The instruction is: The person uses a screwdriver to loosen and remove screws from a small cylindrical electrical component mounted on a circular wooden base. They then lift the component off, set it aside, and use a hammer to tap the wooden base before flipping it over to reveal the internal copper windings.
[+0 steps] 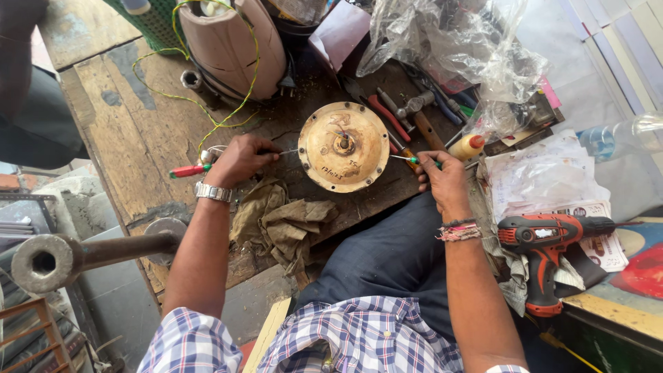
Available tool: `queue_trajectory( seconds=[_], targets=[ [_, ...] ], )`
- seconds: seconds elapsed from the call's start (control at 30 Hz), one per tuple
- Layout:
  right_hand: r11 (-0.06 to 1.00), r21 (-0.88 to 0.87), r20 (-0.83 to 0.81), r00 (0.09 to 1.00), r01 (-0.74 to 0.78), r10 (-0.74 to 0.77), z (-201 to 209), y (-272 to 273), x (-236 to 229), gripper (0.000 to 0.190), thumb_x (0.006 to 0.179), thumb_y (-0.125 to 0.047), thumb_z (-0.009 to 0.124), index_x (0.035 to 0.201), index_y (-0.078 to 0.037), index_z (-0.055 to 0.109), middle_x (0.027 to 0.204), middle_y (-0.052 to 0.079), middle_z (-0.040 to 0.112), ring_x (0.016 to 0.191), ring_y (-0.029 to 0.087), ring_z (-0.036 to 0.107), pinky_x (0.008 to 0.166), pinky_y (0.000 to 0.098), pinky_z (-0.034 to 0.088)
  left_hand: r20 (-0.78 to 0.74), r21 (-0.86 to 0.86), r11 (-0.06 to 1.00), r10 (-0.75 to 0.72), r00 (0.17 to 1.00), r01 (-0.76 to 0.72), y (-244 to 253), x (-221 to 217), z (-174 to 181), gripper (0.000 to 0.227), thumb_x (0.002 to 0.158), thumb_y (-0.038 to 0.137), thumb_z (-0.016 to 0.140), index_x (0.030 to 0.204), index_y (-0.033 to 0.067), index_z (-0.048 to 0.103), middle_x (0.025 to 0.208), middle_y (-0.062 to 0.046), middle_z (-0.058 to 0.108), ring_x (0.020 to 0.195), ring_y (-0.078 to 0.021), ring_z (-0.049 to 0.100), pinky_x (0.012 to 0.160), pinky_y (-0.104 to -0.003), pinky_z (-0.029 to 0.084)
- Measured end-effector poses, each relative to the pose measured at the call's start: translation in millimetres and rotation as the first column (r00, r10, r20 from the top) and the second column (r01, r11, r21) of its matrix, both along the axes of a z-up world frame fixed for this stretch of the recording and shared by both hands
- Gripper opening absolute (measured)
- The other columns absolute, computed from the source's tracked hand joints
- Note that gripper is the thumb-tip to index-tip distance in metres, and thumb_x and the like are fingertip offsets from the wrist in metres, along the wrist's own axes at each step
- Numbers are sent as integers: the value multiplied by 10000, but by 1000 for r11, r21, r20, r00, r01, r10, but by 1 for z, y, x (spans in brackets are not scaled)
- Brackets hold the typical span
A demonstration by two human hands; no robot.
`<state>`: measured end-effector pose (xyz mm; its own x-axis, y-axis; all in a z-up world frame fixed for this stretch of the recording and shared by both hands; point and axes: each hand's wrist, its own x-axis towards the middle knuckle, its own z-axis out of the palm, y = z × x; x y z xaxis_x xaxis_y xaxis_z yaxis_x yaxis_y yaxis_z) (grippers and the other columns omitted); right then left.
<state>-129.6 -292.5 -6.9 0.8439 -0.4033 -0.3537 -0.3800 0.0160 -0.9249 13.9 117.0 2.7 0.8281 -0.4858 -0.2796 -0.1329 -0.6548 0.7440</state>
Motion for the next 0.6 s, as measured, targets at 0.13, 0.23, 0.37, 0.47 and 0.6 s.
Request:
queue_trajectory(
  seconds=[0.13,0.23,0.37,0.47,0.6],
  targets=[
    [999,33,0,999,-35,35,3,-2,5,225,982,-205,708,1069,2,717,772,25,673,606,72,597,481,214,493,81,22,998,-58,995,57,-3,2,7,281,882,254,732,1100,83,772,886,-162,746,767,-269,703,708,-410,538],
    [998,54,-8,999,-39,40,4,-6,3,212,976,-191,706,1064,2,713,772,34,674,607,79,605,478,216,495,28,70,997,-43,999,41,-5,3,7,286,905,295,726,1081,74,768,847,-165,735,740,-271,696,693,-409,530],
    [997,72,42,999,-31,29,3,-12,1,208,988,-180,691,1094,-3,717,798,23,663,618,74,600,488,211,496,29,62,997,-56,998,54,-8,8,4,272,897,302,712,1042,81,776,807,-128,733,706,-244,681,661,-400,518],
    [998,52,25,999,-32,31,-1,-13,0,214,973,-162,696,1114,-2,716,801,25,668,627,72,609,498,210,507,9,74,995,-60,998,59,-7,11,0,266,904,309,713,1007,73,779,787,-123,720,687,-238,663,649,-402,509],
    [988,108,37,994,-107,104,0,-11,8,237,969,-170,692,1146,-16,723,810,8,675,644,49,608,501,194,495,-37,32,997,-75,996,76,-5,15,-3,276,929,324,707,935,64,799,770,-102,723,691,-227,656,650,-393,512]
  ],
)
